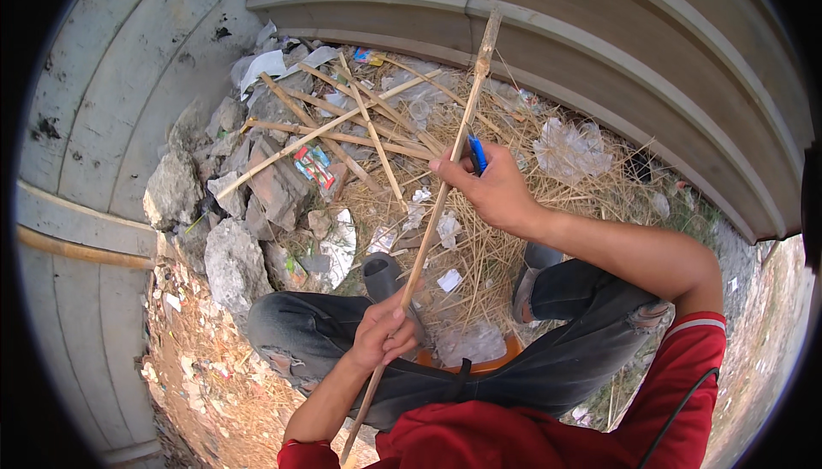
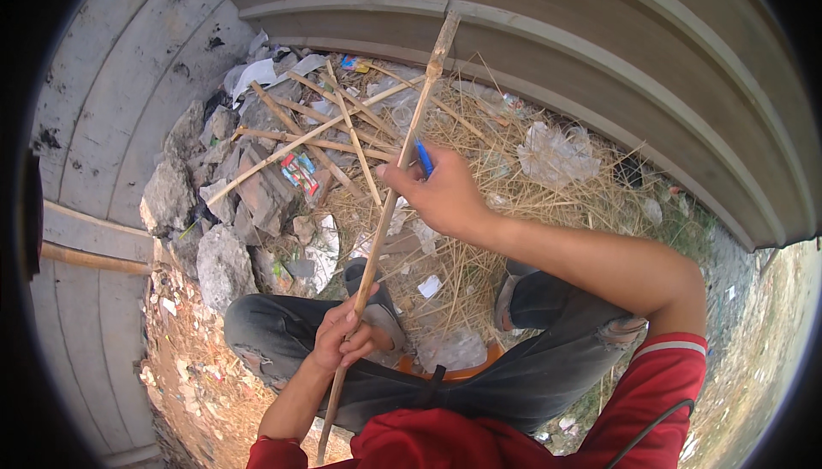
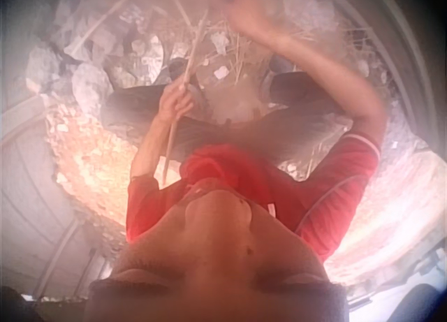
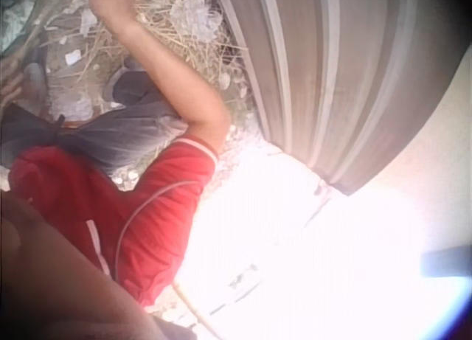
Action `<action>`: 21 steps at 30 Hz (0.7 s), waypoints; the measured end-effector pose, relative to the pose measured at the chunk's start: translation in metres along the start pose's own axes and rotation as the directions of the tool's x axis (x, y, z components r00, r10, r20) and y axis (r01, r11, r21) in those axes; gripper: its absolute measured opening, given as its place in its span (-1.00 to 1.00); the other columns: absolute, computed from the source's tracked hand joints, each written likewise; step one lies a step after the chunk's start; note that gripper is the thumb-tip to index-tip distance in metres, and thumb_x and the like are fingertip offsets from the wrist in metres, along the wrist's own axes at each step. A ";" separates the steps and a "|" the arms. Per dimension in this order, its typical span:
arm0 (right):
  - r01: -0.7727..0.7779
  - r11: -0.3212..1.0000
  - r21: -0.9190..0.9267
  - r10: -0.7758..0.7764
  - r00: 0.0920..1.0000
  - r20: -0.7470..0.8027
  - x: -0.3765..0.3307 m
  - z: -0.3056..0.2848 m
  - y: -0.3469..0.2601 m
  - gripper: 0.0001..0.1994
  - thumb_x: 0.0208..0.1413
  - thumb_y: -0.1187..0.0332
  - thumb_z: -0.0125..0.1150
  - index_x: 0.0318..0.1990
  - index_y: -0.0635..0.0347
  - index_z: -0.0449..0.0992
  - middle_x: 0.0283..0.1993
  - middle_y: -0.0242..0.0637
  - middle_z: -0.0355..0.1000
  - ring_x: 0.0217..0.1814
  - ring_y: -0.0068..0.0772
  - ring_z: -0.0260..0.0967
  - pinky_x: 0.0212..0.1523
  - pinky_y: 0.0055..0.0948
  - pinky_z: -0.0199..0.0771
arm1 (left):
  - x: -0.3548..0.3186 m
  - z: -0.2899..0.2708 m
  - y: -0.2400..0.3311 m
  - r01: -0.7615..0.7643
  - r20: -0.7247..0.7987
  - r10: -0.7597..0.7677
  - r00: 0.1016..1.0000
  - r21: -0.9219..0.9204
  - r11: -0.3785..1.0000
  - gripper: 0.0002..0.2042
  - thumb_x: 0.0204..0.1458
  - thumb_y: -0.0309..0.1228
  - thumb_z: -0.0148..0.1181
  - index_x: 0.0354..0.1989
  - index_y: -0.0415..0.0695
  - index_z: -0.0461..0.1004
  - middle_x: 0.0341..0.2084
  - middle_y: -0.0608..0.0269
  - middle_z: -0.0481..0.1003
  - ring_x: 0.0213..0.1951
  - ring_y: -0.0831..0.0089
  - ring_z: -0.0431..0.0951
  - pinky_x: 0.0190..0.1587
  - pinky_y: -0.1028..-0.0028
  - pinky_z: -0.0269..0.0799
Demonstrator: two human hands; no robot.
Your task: The person sits on the ground and uses a large knife to shave a long bamboo stick. They then switch to a smaller blue utility knife to continue shaving and smoothing the bamboo stick.
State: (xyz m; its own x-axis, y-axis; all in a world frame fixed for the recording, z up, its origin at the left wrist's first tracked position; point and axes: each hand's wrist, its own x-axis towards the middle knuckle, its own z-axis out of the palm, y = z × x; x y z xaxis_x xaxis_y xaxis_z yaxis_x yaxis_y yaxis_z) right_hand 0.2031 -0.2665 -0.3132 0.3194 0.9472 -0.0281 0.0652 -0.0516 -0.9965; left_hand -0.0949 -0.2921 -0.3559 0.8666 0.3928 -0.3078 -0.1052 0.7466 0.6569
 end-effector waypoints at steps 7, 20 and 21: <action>0.006 0.994 -0.110 0.017 0.978 0.207 -0.002 0.004 0.003 -0.60 0.09 0.13 0.52 -0.11 0.23 0.55 -0.48 -0.50 0.39 -0.45 -0.65 0.31 -0.43 -0.50 0.31 | -0.004 -0.003 0.000 -0.006 -0.012 0.005 1.000 -0.029 1.000 -0.47 0.45 -0.27 -0.17 0.54 -0.14 0.03 -0.77 0.52 0.06 -0.79 0.69 -0.01 -0.68 0.64 0.06; 0.139 0.976 -0.166 -0.037 0.863 0.504 -0.012 0.005 -0.017 -0.72 0.05 0.35 0.48 -0.12 0.21 0.57 -0.38 -0.43 0.59 -0.41 -0.67 0.33 -0.37 -0.51 0.30 | -0.063 0.026 0.137 -0.081 0.098 0.933 0.345 0.994 -0.075 -0.44 0.27 -0.54 0.17 0.42 -0.41 0.20 -0.59 0.50 0.30 -0.55 0.76 0.16 -0.52 0.65 -0.02; 0.138 0.979 -0.151 -0.045 0.864 0.502 -0.013 0.004 -0.015 -0.74 0.05 0.36 0.47 -0.13 0.21 0.58 -0.38 -0.42 0.59 -0.40 -0.65 0.35 -0.35 -0.49 0.32 | -0.077 0.029 0.166 0.055 0.232 0.968 0.094 0.970 -0.237 -0.47 0.29 -0.56 0.17 0.42 -0.38 0.24 -0.58 0.47 0.31 -0.54 0.75 0.16 -0.51 0.66 -0.04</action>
State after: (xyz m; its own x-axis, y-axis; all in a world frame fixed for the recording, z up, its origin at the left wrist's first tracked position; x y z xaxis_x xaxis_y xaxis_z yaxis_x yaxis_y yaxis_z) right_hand 0.1944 -0.2766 -0.2987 -0.2012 0.9794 -0.0190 0.2503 0.0327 -0.9676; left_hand -0.1652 -0.2139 -0.2026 0.0923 0.6353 0.7667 0.5461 -0.6762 0.4945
